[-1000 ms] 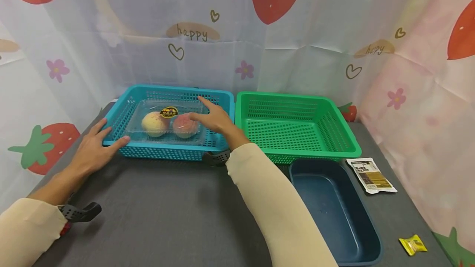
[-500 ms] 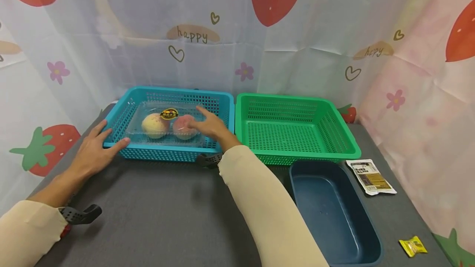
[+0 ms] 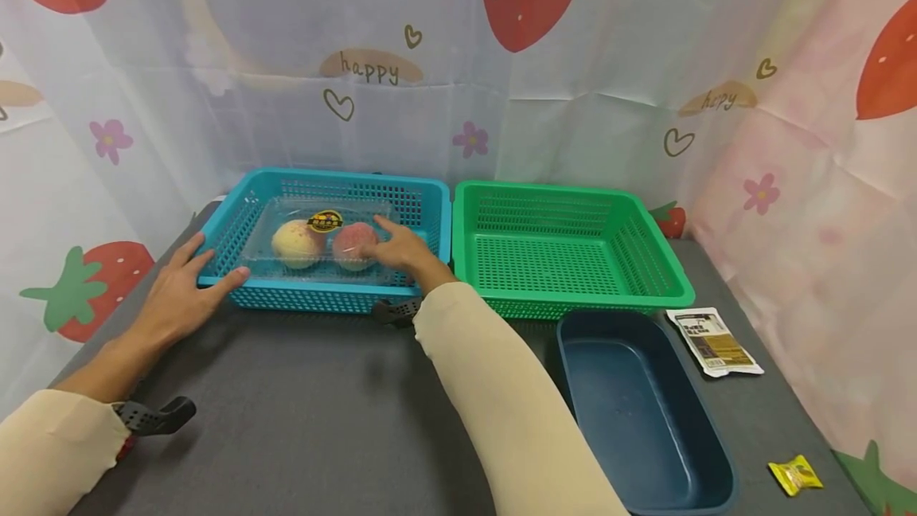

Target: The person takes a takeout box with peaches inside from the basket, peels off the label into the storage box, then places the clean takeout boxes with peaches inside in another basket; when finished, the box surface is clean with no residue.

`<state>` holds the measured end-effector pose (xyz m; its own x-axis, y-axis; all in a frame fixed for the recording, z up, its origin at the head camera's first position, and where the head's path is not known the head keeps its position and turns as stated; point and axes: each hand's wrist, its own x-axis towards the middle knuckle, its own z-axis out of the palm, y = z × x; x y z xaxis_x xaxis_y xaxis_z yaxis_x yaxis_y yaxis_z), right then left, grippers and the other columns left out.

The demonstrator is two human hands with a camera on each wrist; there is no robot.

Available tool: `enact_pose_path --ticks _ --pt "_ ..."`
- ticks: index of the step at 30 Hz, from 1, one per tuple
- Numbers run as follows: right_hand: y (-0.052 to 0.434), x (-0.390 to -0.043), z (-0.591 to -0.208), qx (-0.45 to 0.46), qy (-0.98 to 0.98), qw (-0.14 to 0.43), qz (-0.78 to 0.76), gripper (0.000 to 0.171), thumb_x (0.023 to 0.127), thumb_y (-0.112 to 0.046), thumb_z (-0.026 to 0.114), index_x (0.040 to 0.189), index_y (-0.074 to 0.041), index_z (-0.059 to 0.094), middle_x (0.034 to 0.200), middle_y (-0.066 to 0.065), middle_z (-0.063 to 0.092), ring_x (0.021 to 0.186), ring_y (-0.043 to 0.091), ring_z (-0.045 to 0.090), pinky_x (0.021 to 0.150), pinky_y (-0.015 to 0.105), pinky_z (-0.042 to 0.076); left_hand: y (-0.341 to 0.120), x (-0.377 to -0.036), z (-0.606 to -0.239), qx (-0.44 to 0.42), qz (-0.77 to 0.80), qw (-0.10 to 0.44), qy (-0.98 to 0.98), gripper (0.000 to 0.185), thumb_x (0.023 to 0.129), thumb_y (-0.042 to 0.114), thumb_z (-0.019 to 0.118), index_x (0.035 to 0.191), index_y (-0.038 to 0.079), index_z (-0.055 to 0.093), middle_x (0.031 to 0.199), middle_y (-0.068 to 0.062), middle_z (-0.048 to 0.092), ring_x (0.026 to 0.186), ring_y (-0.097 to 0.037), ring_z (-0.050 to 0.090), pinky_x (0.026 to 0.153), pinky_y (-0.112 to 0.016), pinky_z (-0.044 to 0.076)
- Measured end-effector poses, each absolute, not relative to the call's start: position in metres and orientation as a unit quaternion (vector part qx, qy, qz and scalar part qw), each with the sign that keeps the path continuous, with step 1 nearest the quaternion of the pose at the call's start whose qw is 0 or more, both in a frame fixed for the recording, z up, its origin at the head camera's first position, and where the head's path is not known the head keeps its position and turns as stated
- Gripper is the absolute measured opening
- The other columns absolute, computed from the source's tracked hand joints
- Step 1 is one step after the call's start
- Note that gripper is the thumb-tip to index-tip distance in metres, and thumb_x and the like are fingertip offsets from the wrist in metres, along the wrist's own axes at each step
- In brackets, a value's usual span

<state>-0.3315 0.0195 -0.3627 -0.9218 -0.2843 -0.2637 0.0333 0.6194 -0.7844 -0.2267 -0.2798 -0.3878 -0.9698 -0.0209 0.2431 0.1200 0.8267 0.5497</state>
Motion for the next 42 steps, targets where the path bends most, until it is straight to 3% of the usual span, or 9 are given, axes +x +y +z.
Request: enact_pose_path --ticks 4,10,16,31,35,38,42 --pt "0.019 -0.331 -0.363 -0.07 0.87 0.18 -0.454 0.071 0.091 -0.036 0.067 0.151 -0.039 0.03 0.158 0.004 0.019 0.127 0.036 0.043 0.079 0.052 0.052 -0.28 -0.226 -0.387 -0.025 -0.293 0.117 -0.949 0.088 0.094 0.056 0.05 0.142 -0.015 0.03 0.157 -0.023 0.009 0.135 -0.055 0.014 0.096 -0.076 0.015" --pt "0.02 -0.329 -0.36 -0.069 0.836 0.172 -0.517 0.067 0.09 -0.024 0.07 0.149 -0.035 0.039 0.157 0.005 0.022 0.128 0.037 0.041 0.067 0.046 0.055 -0.281 -0.226 -0.388 -0.024 -0.293 0.114 -0.949 0.088 0.094 0.056 0.05 0.142 -0.015 0.03 0.157 -0.023 0.008 0.135 -0.055 0.014 0.095 -0.077 0.016" --pt "0.021 -0.329 -0.356 -0.06 0.757 0.173 -0.627 0.065 0.089 -0.008 0.067 0.146 -0.031 0.044 0.156 0.002 0.022 0.131 0.037 0.037 0.065 0.051 0.056 -0.282 -0.228 -0.387 -0.025 -0.297 0.117 -0.947 0.09 0.094 0.057 0.05 0.142 -0.016 0.03 0.157 -0.022 0.009 0.135 -0.054 0.014 0.097 -0.075 0.015" --pt "0.029 -0.32 -0.346 -0.042 0.712 0.137 -0.688 0.065 0.089 -0.006 0.064 0.146 -0.029 0.044 0.153 0.008 0.026 0.121 0.036 0.046 0.062 0.051 0.056 -0.281 -0.226 -0.385 -0.032 -0.297 0.111 -0.948 0.088 0.094 0.055 0.051 0.142 -0.015 0.03 0.156 -0.024 0.009 0.135 -0.054 0.015 0.097 -0.075 0.017" --pt "0.036 -0.319 -0.341 -0.053 0.702 0.131 -0.698 0.065 0.089 -0.006 0.063 0.148 -0.027 0.042 0.149 0.013 0.031 0.111 0.036 0.047 0.063 0.054 0.055 -0.281 -0.226 -0.386 -0.028 -0.298 0.109 -0.948 0.088 0.094 0.055 0.051 0.143 -0.015 0.03 0.157 -0.024 0.008 0.136 -0.053 0.014 0.097 -0.075 0.016" --pt "0.041 -0.318 -0.337 -0.057 0.688 0.127 -0.712 0.066 0.089 -0.005 0.063 0.148 -0.025 0.041 0.142 0.014 0.038 0.112 0.037 0.044 0.067 0.057 0.054 -0.281 -0.226 -0.385 -0.027 -0.299 0.109 -0.948 0.088 0.094 0.055 0.051 0.143 -0.015 0.029 0.157 -0.024 0.008 0.136 -0.052 0.014 0.098 -0.074 0.017" --pt "0.049 -0.315 -0.329 -0.057 0.672 0.116 -0.729 0.066 0.088 -0.003 0.062 0.148 -0.024 0.042 0.146 0.011 0.032 0.128 0.045 0.033 0.068 0.059 0.053 -0.281 -0.226 -0.386 -0.028 -0.3 0.114 -0.947 0.088 0.094 0.054 0.052 0.142 -0.016 0.03 0.156 -0.024 0.009 0.137 -0.051 0.014 0.099 -0.073 0.017"
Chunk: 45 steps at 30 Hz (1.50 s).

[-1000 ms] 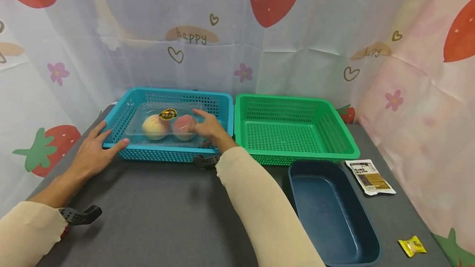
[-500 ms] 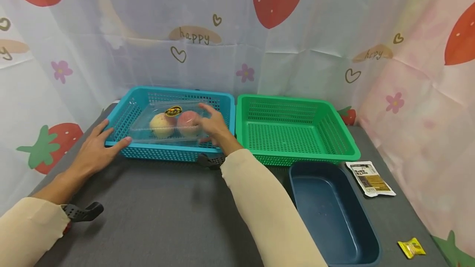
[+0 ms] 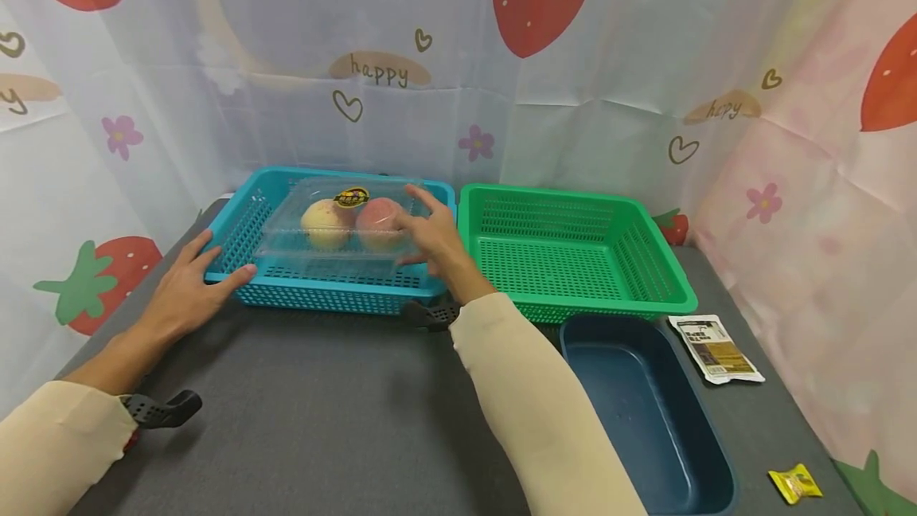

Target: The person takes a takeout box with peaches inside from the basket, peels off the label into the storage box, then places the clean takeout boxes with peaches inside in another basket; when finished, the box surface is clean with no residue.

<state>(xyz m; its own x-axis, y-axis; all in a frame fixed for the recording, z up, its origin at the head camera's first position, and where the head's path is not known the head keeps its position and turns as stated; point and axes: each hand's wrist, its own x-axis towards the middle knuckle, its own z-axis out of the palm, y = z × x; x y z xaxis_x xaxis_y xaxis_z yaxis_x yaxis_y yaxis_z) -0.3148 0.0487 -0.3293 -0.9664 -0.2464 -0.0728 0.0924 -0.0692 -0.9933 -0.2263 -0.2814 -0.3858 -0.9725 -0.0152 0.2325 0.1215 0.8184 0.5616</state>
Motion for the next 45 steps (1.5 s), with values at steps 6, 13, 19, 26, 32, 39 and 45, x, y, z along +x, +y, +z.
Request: enact_pose_path --ticks 6,13,19,26,32,39,45 --pt "0.062 -0.306 -0.317 -0.051 0.648 0.117 -0.75 0.064 0.088 -0.002 0.061 0.146 -0.026 0.045 0.151 0.009 0.024 0.124 0.043 0.037 0.07 0.06 0.052 -0.281 -0.227 -0.387 -0.03 -0.301 0.115 -0.946 0.088 0.094 0.054 0.052 0.142 -0.016 0.03 0.156 -0.024 0.01 0.137 -0.051 0.015 0.099 -0.073 0.017" --pt "0.081 -0.291 -0.303 -0.059 0.646 0.111 -0.753 0.061 0.091 -0.004 0.06 0.145 -0.027 0.046 0.132 0.015 0.037 0.083 0.025 0.043 0.07 0.058 0.053 -0.28 -0.226 -0.387 -0.026 -0.306 0.115 -0.945 0.089 0.093 0.055 0.053 0.142 -0.016 0.03 0.156 -0.024 0.009 0.136 -0.051 0.015 0.098 -0.073 0.018" --pt "0.094 -0.274 -0.293 -0.084 0.636 0.104 -0.76 0.061 0.089 -0.002 0.061 0.144 -0.026 0.048 0.103 0.011 0.043 0.073 0.022 0.039 0.072 0.059 0.052 -0.282 -0.225 -0.386 -0.023 -0.306 0.116 -0.945 0.089 0.094 0.055 0.052 0.142 -0.017 0.029 0.156 -0.024 0.008 0.136 -0.052 0.015 0.097 -0.074 0.019" --pt "0.11 -0.251 -0.288 -0.101 0.653 0.09 -0.745 0.062 0.089 -0.004 0.059 0.145 -0.028 0.046 0.077 0.005 0.045 0.072 0.018 0.043 0.065 0.046 0.052 -0.282 -0.225 -0.385 -0.018 -0.305 0.115 -0.945 0.09 0.093 0.055 0.053 0.142 -0.017 0.028 0.156 -0.024 0.008 0.136 -0.051 0.016 0.098 -0.074 0.02" --pt "0.123 -0.231 -0.291 -0.104 0.664 0.08 -0.736 0.064 0.089 -0.005 0.059 0.148 -0.025 0.042 0.081 0.007 0.047 0.08 0.021 0.045 0.058 0.036 0.047 -0.283 -0.226 -0.386 -0.025 -0.304 0.114 -0.945 0.089 0.094 0.054 0.052 0.142 -0.017 0.028 0.156 -0.024 0.008 0.136 -0.051 0.016 0.097 -0.073 0.021" --pt "0.139 -0.206 -0.298 -0.113 0.659 0.066 -0.741 0.067 0.089 0.0 0.058 0.149 -0.022 0.04 0.075 0.006 0.044 0.082 0.021 0.045 0.059 0.034 0.045 -0.281 -0.227 -0.388 -0.023 -0.309 0.113 -0.944 0.09 0.094 0.055 0.052 0.142 -0.017 0.028 0.157 -0.023 0.007 0.137 -0.05 0.015 0.098 -0.073 0.02" --pt "0.149 -0.182 -0.306 -0.133 0.637 0.068 -0.756 0.069 0.089 0.005 0.055 0.151 -0.016 0.035 0.087 0.007 0.043 0.082 0.018 0.046 0.069 0.047 0.056 -0.281 -0.23 -0.389 -0.02 -0.309 0.113 -0.944 0.091 0.093 0.056 0.052 0.142 -0.017 0.028 0.157 -0.023 0.007 0.137 -0.049 0.014 0.098 -0.073 0.019"
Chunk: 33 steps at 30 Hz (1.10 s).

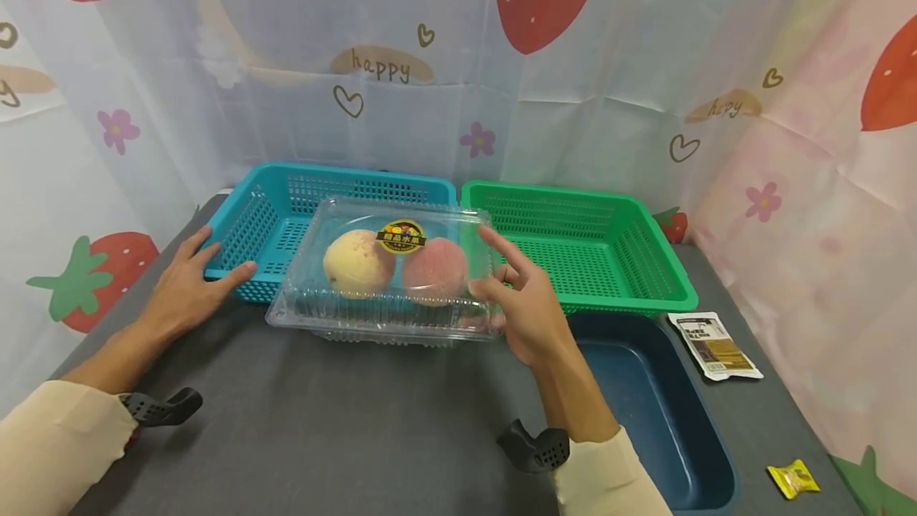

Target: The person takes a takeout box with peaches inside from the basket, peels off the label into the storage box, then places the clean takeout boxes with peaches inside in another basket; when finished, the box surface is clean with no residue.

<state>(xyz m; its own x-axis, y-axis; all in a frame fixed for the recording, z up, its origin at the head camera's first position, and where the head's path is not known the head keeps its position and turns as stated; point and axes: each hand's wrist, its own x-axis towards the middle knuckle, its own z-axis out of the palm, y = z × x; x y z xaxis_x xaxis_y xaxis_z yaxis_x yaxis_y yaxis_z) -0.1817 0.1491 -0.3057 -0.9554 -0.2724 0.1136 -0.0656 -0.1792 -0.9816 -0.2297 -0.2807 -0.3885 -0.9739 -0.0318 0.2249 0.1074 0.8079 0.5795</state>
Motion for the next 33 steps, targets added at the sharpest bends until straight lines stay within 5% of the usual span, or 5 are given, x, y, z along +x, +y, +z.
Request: enact_pose_path --ticks 2,18,33 --pt "0.151 -0.173 -0.309 -0.137 0.623 0.069 -0.767 0.069 0.088 0.007 0.054 0.151 -0.013 0.034 0.081 0.008 0.04 0.076 0.017 0.045 0.071 0.054 0.054 -0.282 -0.229 -0.389 -0.021 -0.311 0.113 -0.943 0.091 0.093 0.056 0.052 0.142 -0.017 0.028 0.157 -0.023 0.007 0.138 -0.049 0.014 0.098 -0.073 0.019" --pt "0.171 -0.114 -0.344 -0.17 0.593 0.056 -0.785 0.071 0.085 0.014 0.051 0.15 -0.006 0.033 0.092 0.011 0.047 0.085 0.017 0.05 0.073 0.057 0.053 -0.281 -0.227 -0.388 -0.027 -0.319 0.124 -0.939 0.09 0.093 0.053 0.054 0.141 -0.018 0.029 0.156 -0.024 0.009 0.136 -0.051 0.017 0.098 -0.072 0.02" --pt "0.186 -0.103 -0.382 -0.169 0.592 0.06 -0.786 0.068 0.087 0.017 0.051 0.149 -0.004 0.034 0.09 0.009 0.041 0.08 0.014 0.049 0.071 0.057 0.053 -0.281 -0.225 -0.387 -0.028 -0.315 0.12 -0.941 0.089 0.094 0.054 0.052 0.142 -0.017 0.029 0.157 -0.021 0.007 0.138 -0.049 0.015 0.098 -0.073 0.021"
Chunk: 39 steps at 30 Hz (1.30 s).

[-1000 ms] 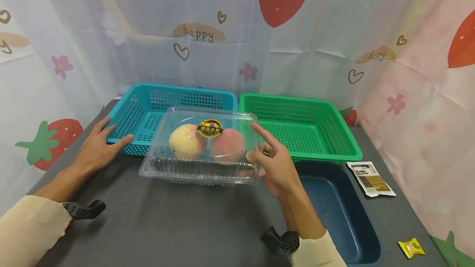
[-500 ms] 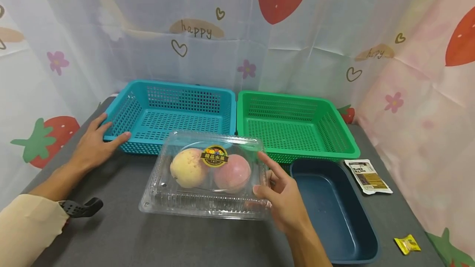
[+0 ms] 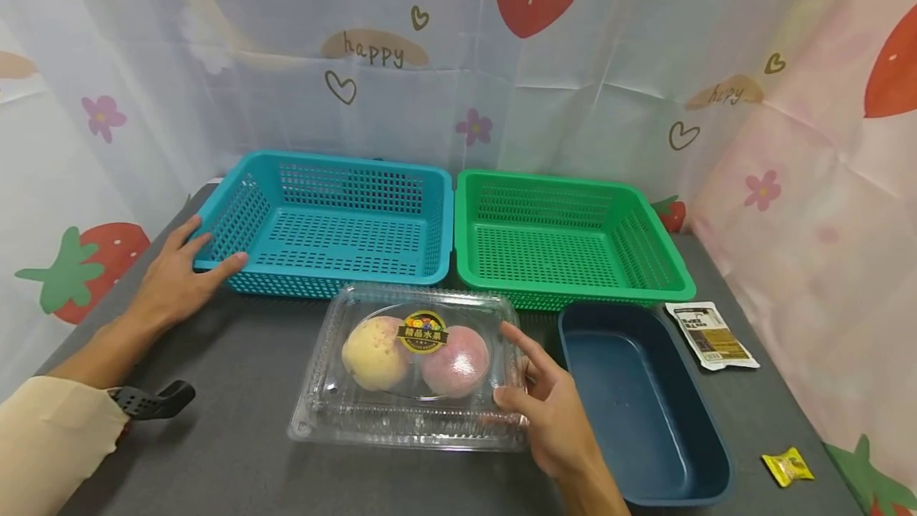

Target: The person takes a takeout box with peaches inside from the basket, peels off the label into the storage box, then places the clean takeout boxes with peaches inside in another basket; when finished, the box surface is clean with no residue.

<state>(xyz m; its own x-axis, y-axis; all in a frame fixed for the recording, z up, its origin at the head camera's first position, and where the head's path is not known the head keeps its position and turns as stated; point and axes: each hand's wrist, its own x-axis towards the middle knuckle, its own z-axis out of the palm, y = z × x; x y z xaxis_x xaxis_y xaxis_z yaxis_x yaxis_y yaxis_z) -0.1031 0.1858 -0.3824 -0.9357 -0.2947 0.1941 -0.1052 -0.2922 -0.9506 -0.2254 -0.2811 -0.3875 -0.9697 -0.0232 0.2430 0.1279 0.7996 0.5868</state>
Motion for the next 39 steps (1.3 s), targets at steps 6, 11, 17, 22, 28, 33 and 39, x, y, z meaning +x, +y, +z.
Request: enact_pose_path --ticks 6,11,17,22,28,33,39 --pt "0.187 -0.101 -0.391 -0.133 0.606 0.059 -0.782 0.068 0.085 0.015 0.053 0.148 -0.005 0.036 0.092 0.012 0.043 0.086 0.017 0.051 0.071 0.051 0.055 -0.281 -0.226 -0.388 -0.031 -0.317 0.114 -0.941 0.088 0.094 0.054 0.052 0.142 -0.016 0.028 0.158 -0.021 0.006 0.138 -0.049 0.014 0.097 -0.074 0.019" --pt "0.184 -0.102 -0.396 -0.109 0.616 0.057 -0.778 0.069 0.083 0.015 0.054 0.148 -0.002 0.035 0.09 0.012 0.04 0.082 0.017 0.05 0.069 0.054 0.054 -0.281 -0.226 -0.387 -0.029 -0.317 0.114 -0.941 0.088 0.094 0.054 0.052 0.143 -0.016 0.028 0.158 -0.021 0.006 0.138 -0.049 0.014 0.097 -0.074 0.019" --pt "0.183 -0.105 -0.404 -0.079 0.628 0.052 -0.772 0.07 0.082 0.018 0.052 0.147 0.0 0.035 0.087 0.011 0.037 0.081 0.015 0.047 0.069 0.055 0.054 -0.281 -0.228 -0.387 -0.031 -0.318 0.114 -0.941 0.088 0.094 0.053 0.052 0.143 -0.016 0.028 0.158 -0.021 0.005 0.137 -0.05 0.014 0.097 -0.074 0.018" --pt "0.185 -0.107 -0.41 -0.076 0.638 0.043 -0.765 0.069 0.083 0.015 0.054 0.148 0.0 0.034 0.085 0.01 0.038 0.076 0.015 0.043 0.066 0.042 0.057 -0.28 -0.227 -0.386 -0.031 -0.319 0.111 -0.941 0.088 0.094 0.053 0.052 0.147 -0.011 0.022 0.157 -0.022 0.006 0.136 -0.052 0.014 0.096 -0.076 0.017" --pt "0.186 -0.109 -0.415 -0.083 0.675 0.025 -0.733 0.068 0.084 0.012 0.057 0.148 -0.003 0.037 0.083 0.01 0.039 0.073 0.016 0.04 0.058 0.025 0.041 -0.268 -0.212 -0.373 -0.018 -0.305 0.152 -0.94 0.087 0.093 0.052 0.054 0.155 0.005 0.013 0.156 -0.026 0.007 0.135 -0.055 0.01 0.091 -0.08 0.015" --pt "0.186 -0.11 -0.417 -0.084 0.695 0.017 -0.714 0.067 0.085 0.01 0.058 0.147 -0.006 0.039 0.082 0.011 0.039 0.071 0.017 0.039 0.058 0.028 0.041 -0.243 -0.185 -0.356 -0.045 -0.339 0.211 -0.916 0.08 0.093 0.043 0.059 0.156 0.013 0.018 0.155 -0.024 0.011 0.137 -0.05 0.011 0.091 -0.079 0.019" --pt "0.187 -0.112 -0.419 -0.082 0.707 0.009 -0.703 0.066 0.085 0.009 0.059 0.147 -0.007 0.041 0.081 0.011 0.04 0.069 0.016 0.04 0.057 0.028 0.043 -0.202 -0.151 -0.35 -0.106 -0.39 0.185 -0.896 0.079 0.092 0.034 0.066 0.156 0.022 0.02 0.153 -0.023 0.017 0.132 -0.052 0.024 0.091 -0.072 0.029"
